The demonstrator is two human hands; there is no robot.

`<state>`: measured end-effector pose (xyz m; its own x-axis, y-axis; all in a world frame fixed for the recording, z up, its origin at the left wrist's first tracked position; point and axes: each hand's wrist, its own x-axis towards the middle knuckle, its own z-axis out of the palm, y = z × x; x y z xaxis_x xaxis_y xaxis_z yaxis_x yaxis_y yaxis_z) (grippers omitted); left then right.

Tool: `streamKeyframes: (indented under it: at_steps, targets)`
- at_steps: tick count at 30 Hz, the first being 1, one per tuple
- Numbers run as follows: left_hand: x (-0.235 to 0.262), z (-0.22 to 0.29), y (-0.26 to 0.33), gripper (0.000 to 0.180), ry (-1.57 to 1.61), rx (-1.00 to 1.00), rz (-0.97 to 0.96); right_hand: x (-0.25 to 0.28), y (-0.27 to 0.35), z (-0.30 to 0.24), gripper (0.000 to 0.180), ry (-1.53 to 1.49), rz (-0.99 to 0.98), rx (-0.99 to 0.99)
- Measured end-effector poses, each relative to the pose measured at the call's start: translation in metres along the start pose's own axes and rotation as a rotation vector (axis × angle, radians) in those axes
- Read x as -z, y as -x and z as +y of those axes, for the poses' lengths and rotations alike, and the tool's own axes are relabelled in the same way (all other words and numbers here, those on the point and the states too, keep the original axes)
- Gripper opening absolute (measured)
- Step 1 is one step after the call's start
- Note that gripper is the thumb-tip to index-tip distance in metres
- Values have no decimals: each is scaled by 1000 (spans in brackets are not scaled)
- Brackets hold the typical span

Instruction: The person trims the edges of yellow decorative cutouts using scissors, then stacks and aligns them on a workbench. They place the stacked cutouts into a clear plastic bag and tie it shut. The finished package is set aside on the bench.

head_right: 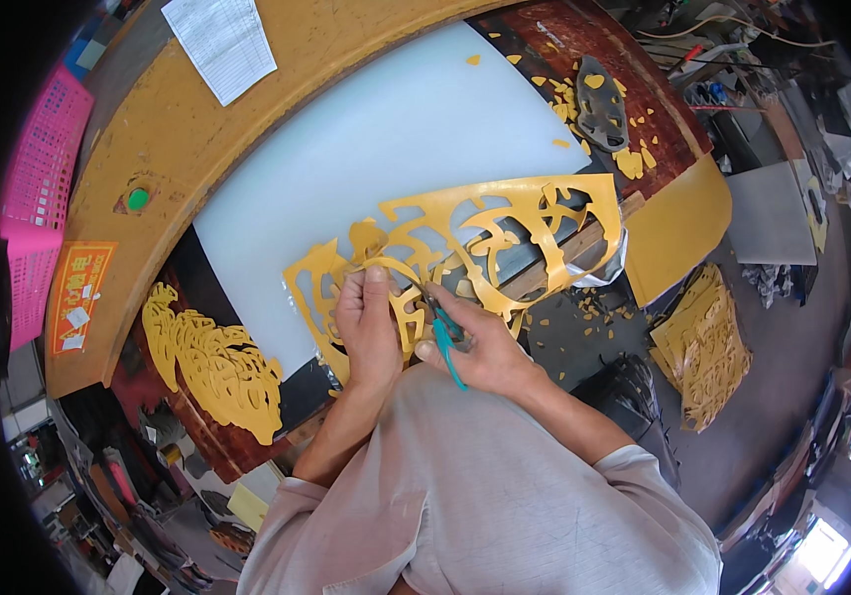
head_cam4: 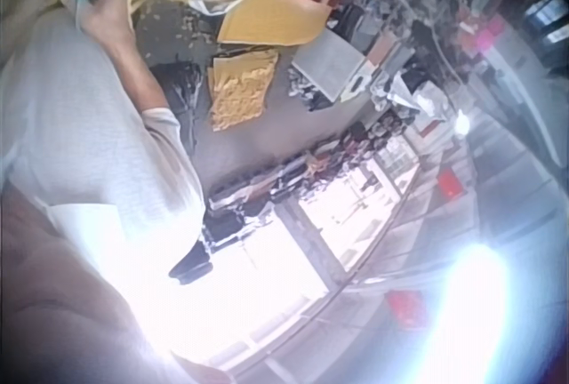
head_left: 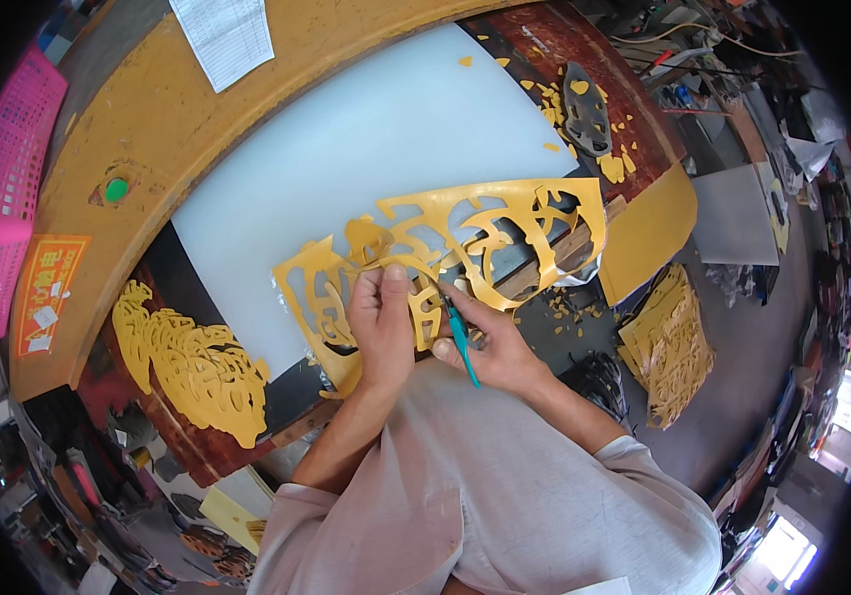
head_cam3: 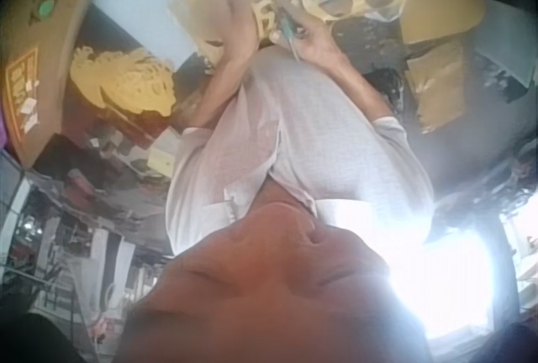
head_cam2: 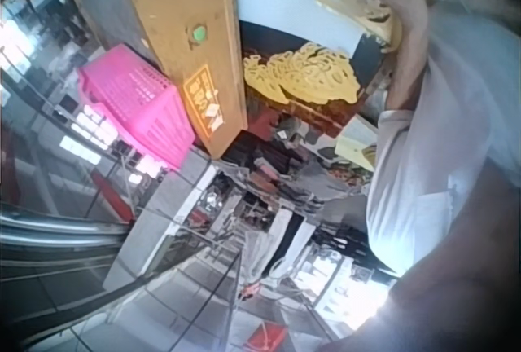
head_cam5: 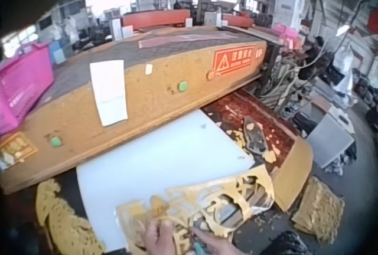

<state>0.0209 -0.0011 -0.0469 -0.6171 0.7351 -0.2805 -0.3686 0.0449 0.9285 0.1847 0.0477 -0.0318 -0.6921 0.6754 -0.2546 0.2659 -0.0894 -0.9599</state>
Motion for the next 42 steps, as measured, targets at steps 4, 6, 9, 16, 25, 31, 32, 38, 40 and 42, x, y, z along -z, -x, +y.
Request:
streamKeyframes:
  at_steps: [4, 6, 9, 16, 25, 31, 32, 38, 40, 42]
  targets:
    - [1, -2, 4, 21, 90, 102, -94, 0, -1, 0, 82, 44, 19, 44]
    - [1, -2, 4, 20, 70, 121, -128, 0, -1, 1, 82, 47, 21, 57]
    - [4, 2, 2, 19, 34, 158, -173, 3, -1, 1, 83, 9, 5, 13]
    - [5, 12, 4, 17, 16, 276, -230, 8, -3, 8, 83, -1, 7, 29]
    - [-3, 12, 6, 13, 35, 313, -148, 6, -3, 25, 87, -207, -56, -19]
    - [-5, 14, 6, 13, 5, 318, -121, 6, -5, 18, 86, -171, -55, -43]
    - [-6, 14, 5, 13, 5, 322, -117, 6, -5, 16, 85, -148, -53, -37]
    - [-5, 11, 5, 10, 46, 265, -116, 4, -5, 12, 83, -129, -32, -11]
    - [-5, 10, 3, 7, 67, 253, -133, 3, -6, 13, 82, -137, -27, -2]
    - [-5, 9, 2, 5, 98, 242, -137, 2, -7, 15, 82, -80, -5, 35]
